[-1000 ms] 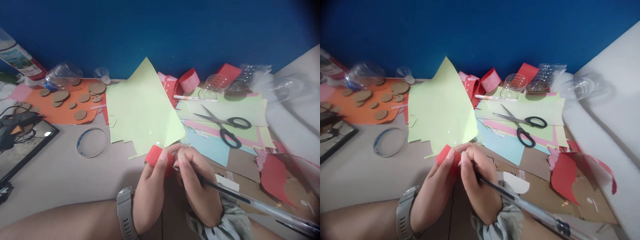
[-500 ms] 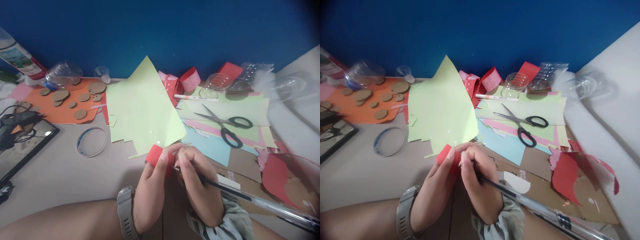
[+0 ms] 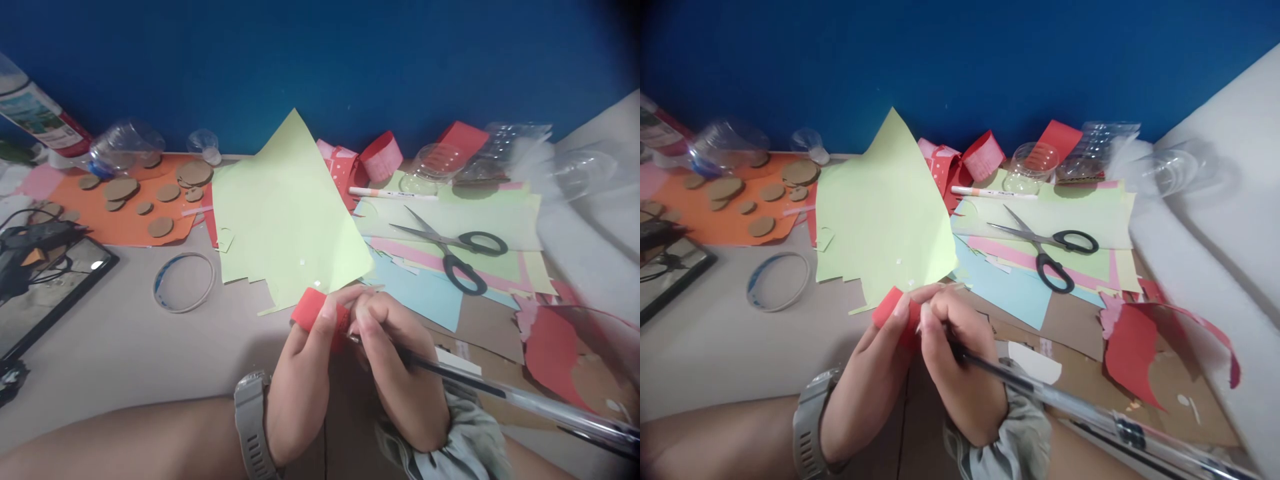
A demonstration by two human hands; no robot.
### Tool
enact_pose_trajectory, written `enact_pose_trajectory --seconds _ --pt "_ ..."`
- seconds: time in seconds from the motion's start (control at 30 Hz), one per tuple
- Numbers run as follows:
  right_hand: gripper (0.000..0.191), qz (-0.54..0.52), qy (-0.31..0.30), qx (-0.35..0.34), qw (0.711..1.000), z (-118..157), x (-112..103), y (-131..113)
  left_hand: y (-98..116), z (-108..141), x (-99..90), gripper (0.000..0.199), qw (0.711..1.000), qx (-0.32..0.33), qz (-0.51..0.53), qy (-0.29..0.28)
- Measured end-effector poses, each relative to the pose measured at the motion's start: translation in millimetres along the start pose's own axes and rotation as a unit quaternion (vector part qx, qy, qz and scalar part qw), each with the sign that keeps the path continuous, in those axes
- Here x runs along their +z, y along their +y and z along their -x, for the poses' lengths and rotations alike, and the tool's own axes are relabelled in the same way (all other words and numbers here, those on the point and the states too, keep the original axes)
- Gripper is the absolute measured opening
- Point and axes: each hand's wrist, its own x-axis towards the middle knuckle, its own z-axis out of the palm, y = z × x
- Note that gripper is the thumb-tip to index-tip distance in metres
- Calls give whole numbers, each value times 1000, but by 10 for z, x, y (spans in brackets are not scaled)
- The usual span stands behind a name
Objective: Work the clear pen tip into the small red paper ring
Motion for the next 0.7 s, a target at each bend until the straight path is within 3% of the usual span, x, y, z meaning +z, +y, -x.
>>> enact_pose_trajectory --seconds 0.7 --pt "43 9 -10 -7 1000 10 -23 22 6 11 -1 40 1000 20 0 -20"
